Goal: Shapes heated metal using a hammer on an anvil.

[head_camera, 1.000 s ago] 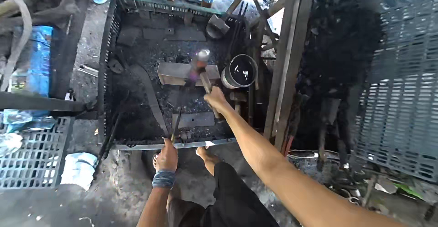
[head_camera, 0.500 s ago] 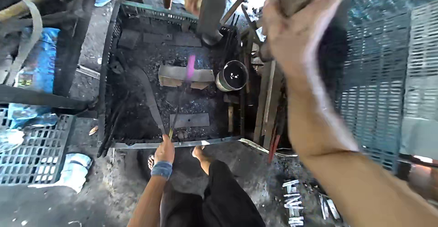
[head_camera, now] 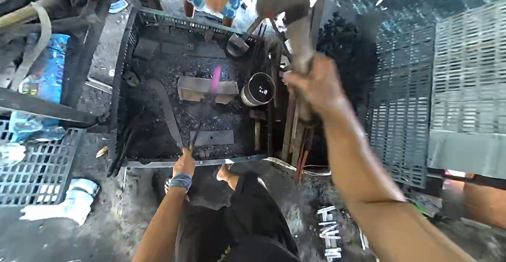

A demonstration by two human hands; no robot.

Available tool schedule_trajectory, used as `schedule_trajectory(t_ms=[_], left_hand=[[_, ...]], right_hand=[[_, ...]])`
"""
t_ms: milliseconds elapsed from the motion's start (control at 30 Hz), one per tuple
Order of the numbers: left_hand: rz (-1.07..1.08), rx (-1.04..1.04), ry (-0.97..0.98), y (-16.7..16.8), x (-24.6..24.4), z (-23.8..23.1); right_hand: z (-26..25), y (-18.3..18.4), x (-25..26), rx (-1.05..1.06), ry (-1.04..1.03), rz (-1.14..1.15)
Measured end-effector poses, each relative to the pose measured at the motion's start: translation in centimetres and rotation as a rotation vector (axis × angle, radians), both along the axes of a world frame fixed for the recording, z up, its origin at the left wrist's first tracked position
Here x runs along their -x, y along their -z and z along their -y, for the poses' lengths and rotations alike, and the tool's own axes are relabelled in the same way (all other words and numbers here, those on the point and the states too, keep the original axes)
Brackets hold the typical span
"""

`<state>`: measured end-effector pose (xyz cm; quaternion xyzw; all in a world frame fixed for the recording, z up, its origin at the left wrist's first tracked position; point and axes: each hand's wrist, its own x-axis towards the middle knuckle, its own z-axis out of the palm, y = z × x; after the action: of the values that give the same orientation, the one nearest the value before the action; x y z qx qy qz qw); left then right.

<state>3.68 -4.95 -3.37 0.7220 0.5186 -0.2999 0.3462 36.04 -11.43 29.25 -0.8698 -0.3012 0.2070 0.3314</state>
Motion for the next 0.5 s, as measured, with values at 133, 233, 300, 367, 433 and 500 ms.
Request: schedule_trajectory(t_ms=[133,233,300,367,433,500], left_hand=[[-0.016,0.003,0.001,0.0,-0.4,-0.2],[-0.046,0.007,0.0,0.9,-0.3,-0.2],[-0.068,-0.002,0.001,1.7,-0.2,-0.2],[-0.084,0.0,0.008,1.6,-0.1,-0.2],[-0.074,0.0,0.018,0.0,0.0,-0.5],[-0.017,0.005,-0.011,-2.2,-0.4,-1.5]], right_hand=[[-3.2,-5.6,-2.6,-0.288,-0.067,0.454],[-7.4,2.6,-2.5,-0.55,-0.059,0.506],[-7.3,14.0,0.9,-0.347,0.022,0.276],[-5.3,25.9,3.5,0.002,0.09,-0.117],[-4.7,29.4,3.3,0.216,0.119,-0.396],[-6.2,23.3,1.7,0.199,0.106,-0.438]])
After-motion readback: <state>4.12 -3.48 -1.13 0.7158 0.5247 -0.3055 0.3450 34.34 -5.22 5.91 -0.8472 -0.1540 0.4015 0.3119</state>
